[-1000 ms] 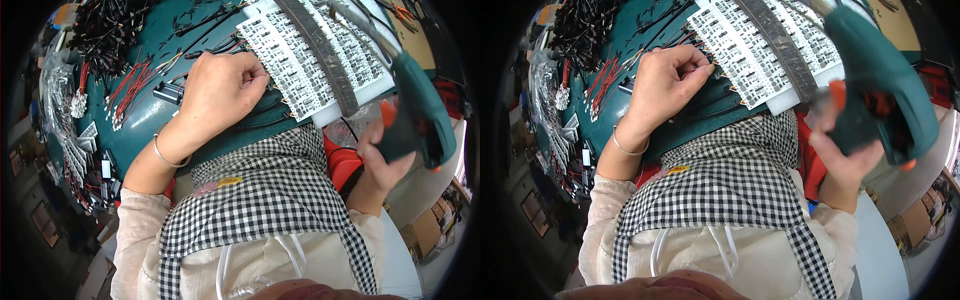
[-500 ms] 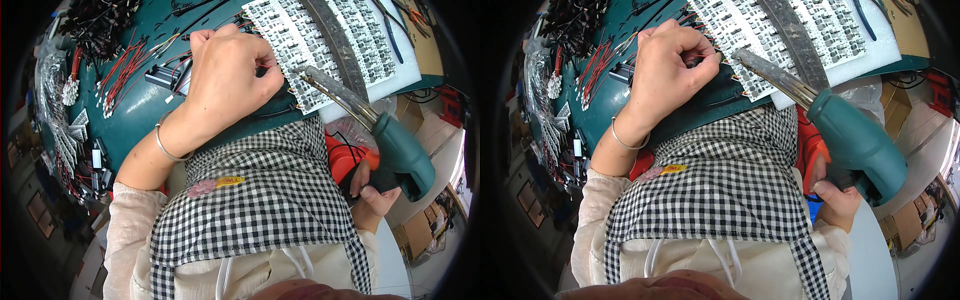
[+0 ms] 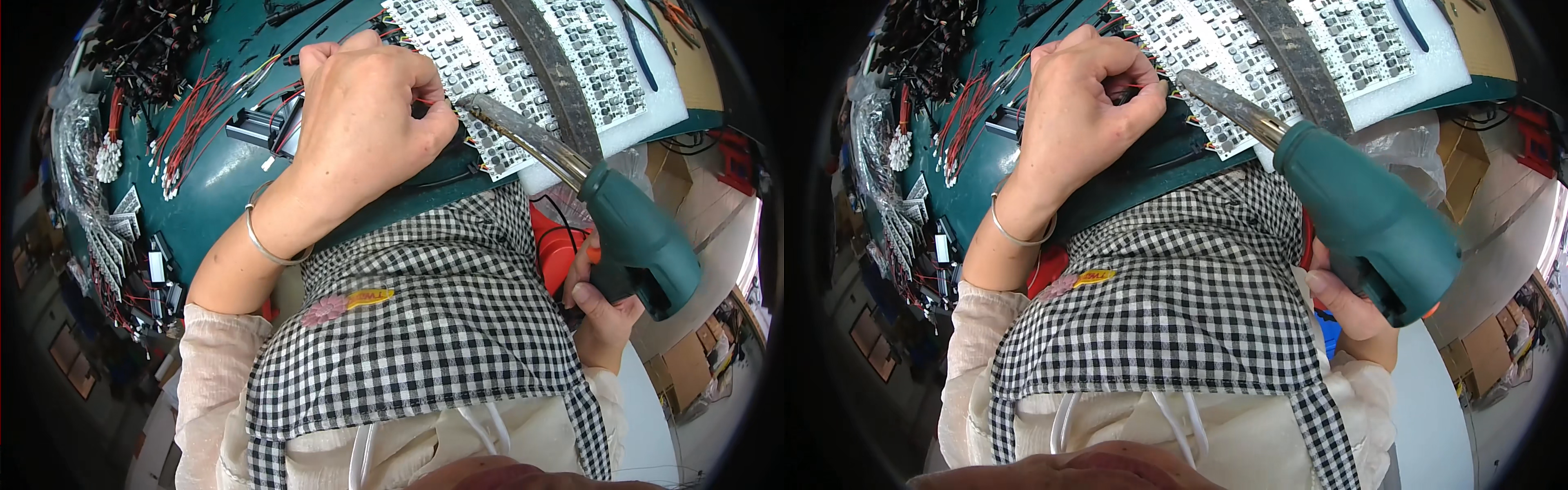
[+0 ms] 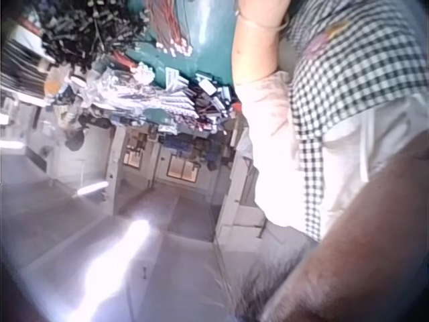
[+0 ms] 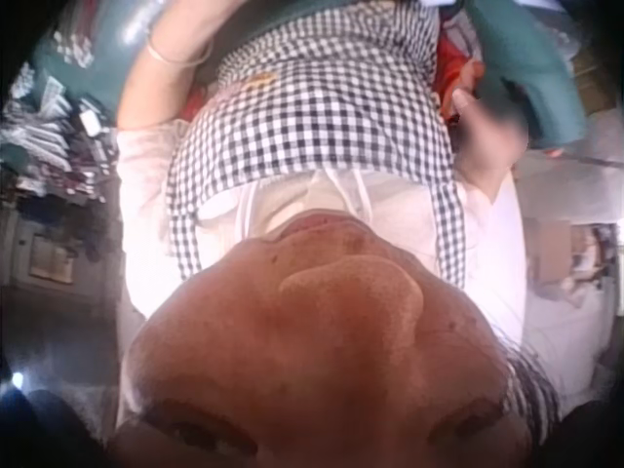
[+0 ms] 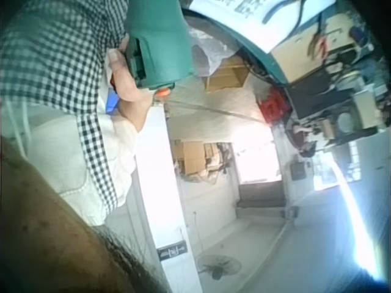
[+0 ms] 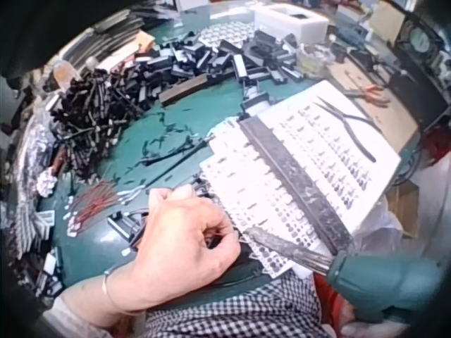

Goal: The person uses a soldering iron to attach wires to a circuit board. They repeatedly pick up wires, position them on the board, and apply heat to secure the connections. The person handles multiple wires and small electronic components throughout the process.

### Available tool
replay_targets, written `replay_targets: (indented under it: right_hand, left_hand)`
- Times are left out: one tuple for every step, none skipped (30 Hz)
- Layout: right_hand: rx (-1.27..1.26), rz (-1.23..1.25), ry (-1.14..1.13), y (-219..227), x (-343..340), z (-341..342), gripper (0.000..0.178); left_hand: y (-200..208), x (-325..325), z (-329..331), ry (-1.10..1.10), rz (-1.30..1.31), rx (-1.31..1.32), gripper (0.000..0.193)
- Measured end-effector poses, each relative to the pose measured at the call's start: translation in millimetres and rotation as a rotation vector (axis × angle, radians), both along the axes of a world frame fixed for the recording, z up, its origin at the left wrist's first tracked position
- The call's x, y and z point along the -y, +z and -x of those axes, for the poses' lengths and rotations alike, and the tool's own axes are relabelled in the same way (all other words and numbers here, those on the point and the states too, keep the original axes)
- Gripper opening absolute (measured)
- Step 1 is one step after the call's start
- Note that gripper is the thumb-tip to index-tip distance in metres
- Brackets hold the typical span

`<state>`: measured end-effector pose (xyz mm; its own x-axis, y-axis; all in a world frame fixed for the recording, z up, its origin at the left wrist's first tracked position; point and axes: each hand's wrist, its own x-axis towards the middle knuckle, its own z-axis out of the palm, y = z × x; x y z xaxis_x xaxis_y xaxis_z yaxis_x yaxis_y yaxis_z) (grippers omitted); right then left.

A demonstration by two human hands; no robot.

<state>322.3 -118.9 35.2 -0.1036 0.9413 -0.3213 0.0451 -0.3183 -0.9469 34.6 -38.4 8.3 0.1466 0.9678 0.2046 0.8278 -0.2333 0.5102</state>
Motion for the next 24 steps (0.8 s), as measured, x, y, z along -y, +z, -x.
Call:
replay_targets:
  right_hand:
    - [0.004,0.020,-0.014,3,1,1,0.068]
    - [0.007,0.039,-0.028,4,3,2,0.067]
    - [0.019,0.046,-0.040,6,4,3,0.066]
    - [0.030,0.053,-0.053,7,4,3,0.065]
    - [0.041,0.060,-0.066,7,5,3,0.064]
    - [0.038,0.035,-0.047,7,4,4,0.063]
    - [0.034,0.011,-0.028,6,1,4,0.062]
    - [0.033,0.002,-0.024,6,0,5,0.062]
    - [0.026,-0.010,-0.019,4,-1,4,0.061]
    - [0.023,-0.006,-0.027,5,-1,4,0.061]
    - [-0.010,-0.009,-0.033,6,-3,4,0.062]
    - [-0.038,-0.010,-0.039,8,-5,5,0.062]
    - [-0.096,-0.017,-0.042,11,-9,5,0.063]
    - [-0.153,-0.024,-0.044,13,-13,5,0.063]
    - [-0.169,-0.060,-0.061,15,-16,6,0.064]
    - [-0.185,-0.095,-0.078,17,-18,7,0.066]
    - [-0.180,-0.107,-0.079,17,-18,7,0.068]
    - [-0.177,-0.118,-0.073,16,-19,6,0.070]
    - [-0.174,-0.129,-0.068,15,-20,5,0.072]
    - [-0.158,-0.125,-0.055,14,-20,5,0.073]
    - [-0.146,-0.122,-0.057,13,-19,6,0.074]
    - [-0.134,-0.119,-0.059,13,-19,7,0.075]
    - [-0.125,-0.117,-0.077,13,-18,10,0.075]
    - [-0.126,-0.118,-0.079,13,-19,10,0.075]
  left_hand:
    - [0,0,-1,0.001,0.000,-0.004,0.008]
    - [1,0,-2,0.002,0.000,-0.008,0.008]
    - [1,-1,-2,0.002,0.002,-0.008,0.008]
    - [1,-1,-2,0.001,-0.007,-0.016,0.008]
    - [1,0,-2,-0.001,-0.016,-0.025,0.008]
    - [0,-1,-2,-0.004,-0.024,-0.030,0.008]
    - [0,-1,-2,-0.006,-0.028,-0.024,0.008]
    - [0,-2,-2,-0.009,-0.031,-0.019,0.007]
    - [0,-1,-2,-0.010,-0.038,-0.019,0.007]
    - [1,-1,-2,-0.008,-0.035,-0.021,0.007]
    - [2,0,-3,-0.004,-0.032,-0.023,0.007]
    - [2,0,-3,-0.002,-0.028,-0.021,0.007]
    - [1,0,-2,-0.004,-0.028,-0.015,0.007]
    - [0,-1,-2,-0.005,-0.027,-0.009,0.007]
    - [0,-1,-2,-0.011,-0.029,-0.005,0.007]
    - [1,-2,-2,-0.013,-0.024,-0.011,0.008]
    - [2,-2,-2,-0.017,-0.020,-0.016,0.008]
    - [2,-2,-2,-0.013,-0.017,-0.022,0.008]
    - [1,-3,-2,-0.012,-0.017,-0.022,0.008]
    - [1,-3,-2,-0.013,-0.018,-0.020,0.008]
    - [1,-2,-2,-0.012,-0.018,-0.019,0.008]
    - [1,-2,-2,-0.010,-0.017,-0.017,0.008]
    - [1,-2,-2,-0.008,-0.016,-0.015,0.008]
    - [1,-1,-2,-0.001,-0.017,-0.017,0.008]
